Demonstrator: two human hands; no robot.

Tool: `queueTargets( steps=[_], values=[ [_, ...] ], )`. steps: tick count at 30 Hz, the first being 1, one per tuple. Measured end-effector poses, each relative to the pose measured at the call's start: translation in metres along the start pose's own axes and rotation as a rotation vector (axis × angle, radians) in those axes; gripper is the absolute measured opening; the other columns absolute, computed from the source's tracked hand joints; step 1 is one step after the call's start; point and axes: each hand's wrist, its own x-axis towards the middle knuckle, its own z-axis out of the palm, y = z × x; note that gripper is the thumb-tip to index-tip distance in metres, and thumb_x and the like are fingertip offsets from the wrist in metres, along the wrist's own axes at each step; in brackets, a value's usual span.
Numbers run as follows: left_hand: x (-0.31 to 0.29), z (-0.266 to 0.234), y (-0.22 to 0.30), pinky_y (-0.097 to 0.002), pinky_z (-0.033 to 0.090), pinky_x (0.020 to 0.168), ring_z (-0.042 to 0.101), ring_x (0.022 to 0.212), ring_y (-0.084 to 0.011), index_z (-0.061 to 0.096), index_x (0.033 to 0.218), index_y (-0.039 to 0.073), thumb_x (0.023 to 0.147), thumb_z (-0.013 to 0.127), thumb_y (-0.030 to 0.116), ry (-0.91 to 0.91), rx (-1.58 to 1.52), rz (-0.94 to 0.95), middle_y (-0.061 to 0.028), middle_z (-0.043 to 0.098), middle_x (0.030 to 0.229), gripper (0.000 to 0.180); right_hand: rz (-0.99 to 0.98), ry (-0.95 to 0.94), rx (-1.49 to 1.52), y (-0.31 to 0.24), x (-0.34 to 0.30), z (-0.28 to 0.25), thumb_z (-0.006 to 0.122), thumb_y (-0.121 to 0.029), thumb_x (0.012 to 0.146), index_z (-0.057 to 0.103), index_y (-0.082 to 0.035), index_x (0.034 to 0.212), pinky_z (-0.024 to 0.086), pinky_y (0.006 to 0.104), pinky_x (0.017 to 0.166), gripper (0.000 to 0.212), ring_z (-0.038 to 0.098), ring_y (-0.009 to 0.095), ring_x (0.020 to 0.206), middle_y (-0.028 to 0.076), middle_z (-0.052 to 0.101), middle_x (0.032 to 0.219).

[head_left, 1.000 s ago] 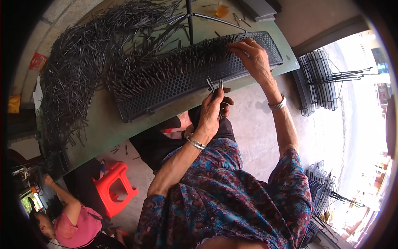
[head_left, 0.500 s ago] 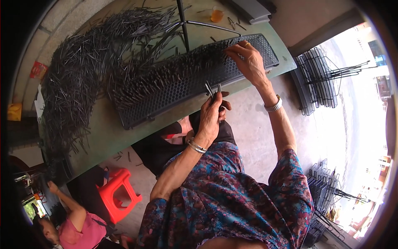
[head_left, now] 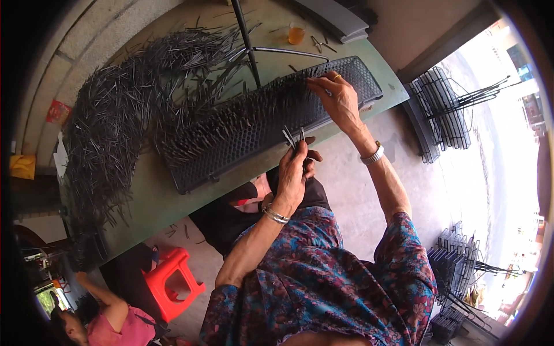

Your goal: The recorder is inserting bunches of thin black metal strips into a perforated assembly rack.

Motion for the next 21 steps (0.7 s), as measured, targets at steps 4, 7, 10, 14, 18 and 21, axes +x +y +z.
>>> queueTargets(
  steps=[4,7,10,14,18,21],
  values=[
    [0.000,0.002,0.002,-0.0187,0.032,0.051,0.044,0.060,-0.0050,0.057,0.117,0.004,0.101,0.052,0.030,0.013,0.000,-0.005,-0.0053,0.060,0.081,0.031,-0.009,0.129,-0.026,0.001,-0.007,0.006,0.070,-0.010,0.085,0.073,-0.010,0.101,0.050,0.0323,0.066,0.016,0.063,0.024,0.077,0.008,0.062,0.090],
    [-0.001,0.001,0.002,-0.0190,0.030,0.049,0.041,0.055,-0.0045,0.056,0.120,0.003,0.101,0.051,0.031,0.031,0.006,0.004,-0.0057,0.061,0.079,0.033,-0.014,0.147,-0.041,-0.001,-0.010,0.007,0.070,-0.010,0.084,0.073,-0.009,0.097,0.050,0.0350,0.063,0.013,0.063,0.026,0.076,0.009,0.061,0.088],
    [0.002,-0.003,0.001,-0.0191,0.029,0.048,0.038,0.053,-0.0037,0.056,0.117,0.004,0.101,0.052,0.032,0.008,0.022,0.018,-0.0059,0.062,0.079,0.032,-0.060,0.116,-0.039,-0.002,-0.011,0.007,0.071,-0.012,0.082,0.073,-0.009,0.096,0.050,0.0363,0.063,0.014,0.062,0.027,0.074,0.009,0.060,0.085],
    [0.005,-0.003,0.003,-0.0189,0.028,0.047,0.038,0.052,-0.0036,0.057,0.113,0.004,0.100,0.054,0.034,0.029,0.005,0.035,-0.0064,0.063,0.079,0.033,-0.076,0.127,-0.050,-0.005,-0.013,0.000,0.068,-0.013,0.081,0.072,-0.010,0.090,0.048,0.0393,0.062,0.010,0.058,0.027,0.072,0.011,0.057,0.081],
    [0.007,-0.002,0.005,-0.0194,0.027,0.046,0.039,0.050,-0.0038,0.056,0.114,0.004,0.100,0.054,0.035,0.050,0.010,0.031,-0.0074,0.063,0.077,0.034,-0.114,0.061,-0.058,0.000,-0.015,-0.001,0.068,-0.014,0.081,0.072,-0.010,0.090,0.047,0.0396,0.061,0.010,0.057,0.027,0.072,0.011,0.056,0.081],
    [0.008,0.002,0.006,-0.0197,0.027,0.045,0.039,0.048,-0.0039,0.057,0.115,0.004,0.099,0.055,0.035,0.058,0.012,0.020,-0.0076,0.063,0.077,0.035,-0.025,0.067,-0.109,0.002,-0.013,0.007,0.073,-0.016,0.082,0.071,-0.012,0.105,0.049,0.0386,0.066,0.024,0.060,0.029,0.076,0.010,0.057,0.087]
  ],
)
